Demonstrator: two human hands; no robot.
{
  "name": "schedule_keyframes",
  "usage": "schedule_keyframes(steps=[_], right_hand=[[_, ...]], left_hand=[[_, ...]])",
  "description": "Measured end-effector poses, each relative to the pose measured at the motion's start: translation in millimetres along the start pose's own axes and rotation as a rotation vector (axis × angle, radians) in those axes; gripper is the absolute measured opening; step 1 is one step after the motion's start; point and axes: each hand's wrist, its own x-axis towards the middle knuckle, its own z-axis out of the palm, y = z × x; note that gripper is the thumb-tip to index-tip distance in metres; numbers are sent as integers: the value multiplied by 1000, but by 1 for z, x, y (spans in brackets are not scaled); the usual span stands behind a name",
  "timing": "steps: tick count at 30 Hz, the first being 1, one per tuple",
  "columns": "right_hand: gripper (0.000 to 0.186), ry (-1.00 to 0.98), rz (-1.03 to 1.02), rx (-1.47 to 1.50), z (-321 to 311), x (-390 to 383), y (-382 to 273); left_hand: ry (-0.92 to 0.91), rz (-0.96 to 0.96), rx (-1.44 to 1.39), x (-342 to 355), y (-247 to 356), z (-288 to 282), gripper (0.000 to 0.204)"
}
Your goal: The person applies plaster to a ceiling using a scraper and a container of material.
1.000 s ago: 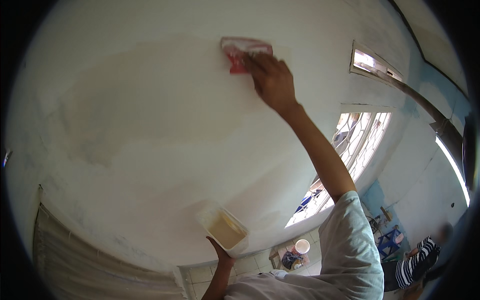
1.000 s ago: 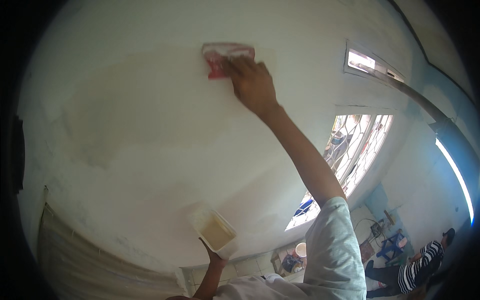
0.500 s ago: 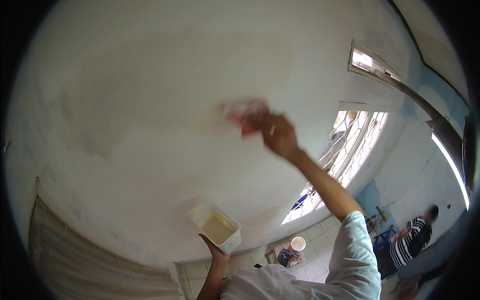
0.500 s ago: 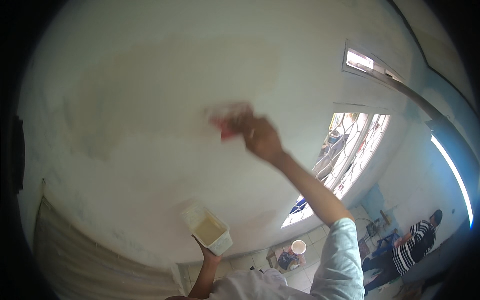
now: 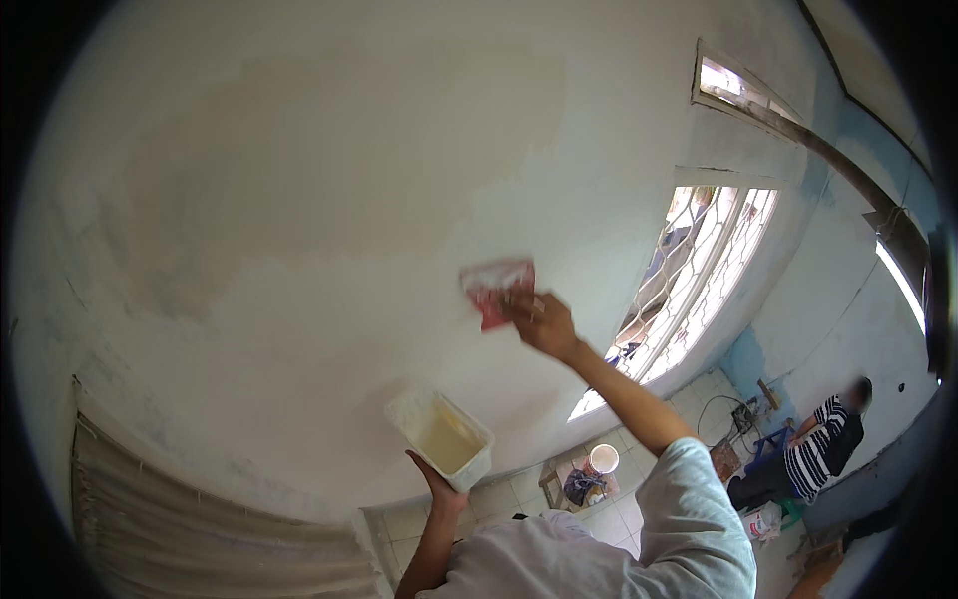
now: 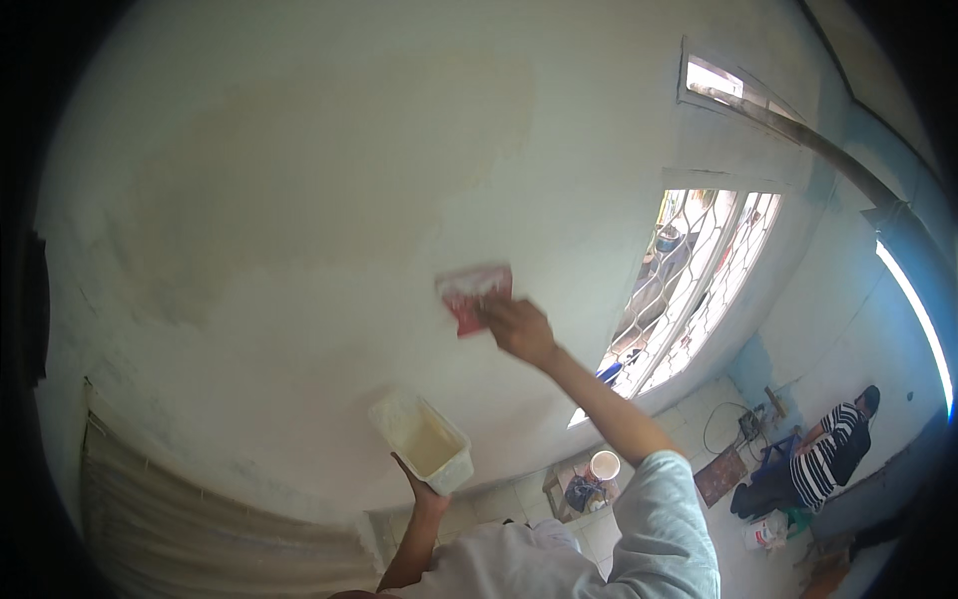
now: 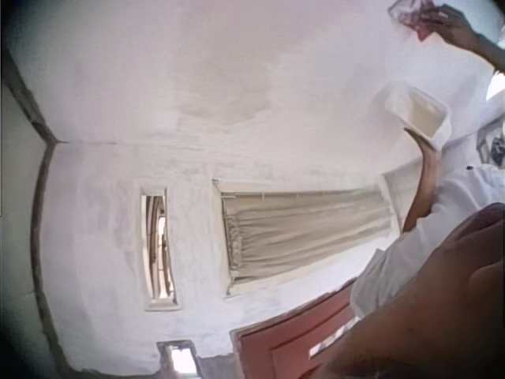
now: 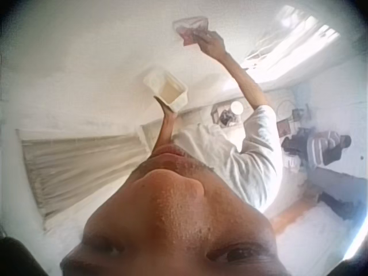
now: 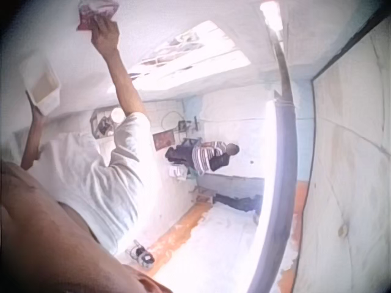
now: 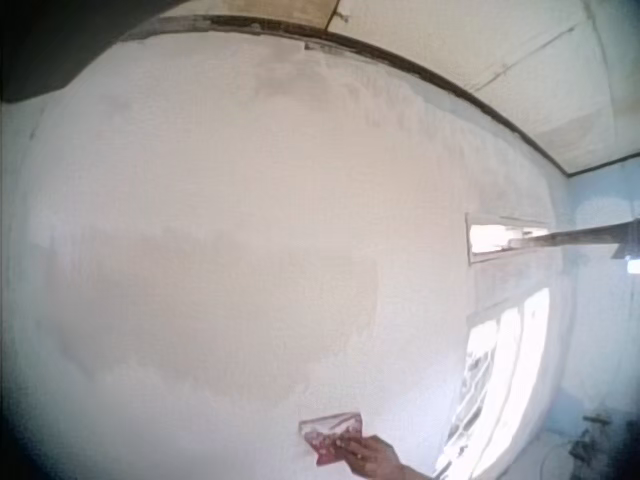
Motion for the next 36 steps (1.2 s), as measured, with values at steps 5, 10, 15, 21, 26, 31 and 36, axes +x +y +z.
schedule_keyframes(steps=[5,10,15,21,26,31,36], right_hand=[[23,-36,388,458,-1,-55,-76],[16,40,1209,1085,-38,-26,-98],[22,-416,1218,1281,-63,-2,-146],[22,-722,636,802,-45,-27,-194],[29,-778,455,673,-14,-56,-240],[29,-830,774,843,-39,-32,-216],[25,-464,1339,1255,-63,-27,-182]], left_hand=[[-5,82,18,8,4,-26,86],[28,107,63,21,3,-33,85],[181,194,143,-4,20,-21,89],[184,113,46,-19,10,-25,92],[283,85,63,-37,11,-4,96],[104,72,33,-36,13,-9,98],[-58,-84,-112,-14,8,-26,96]])
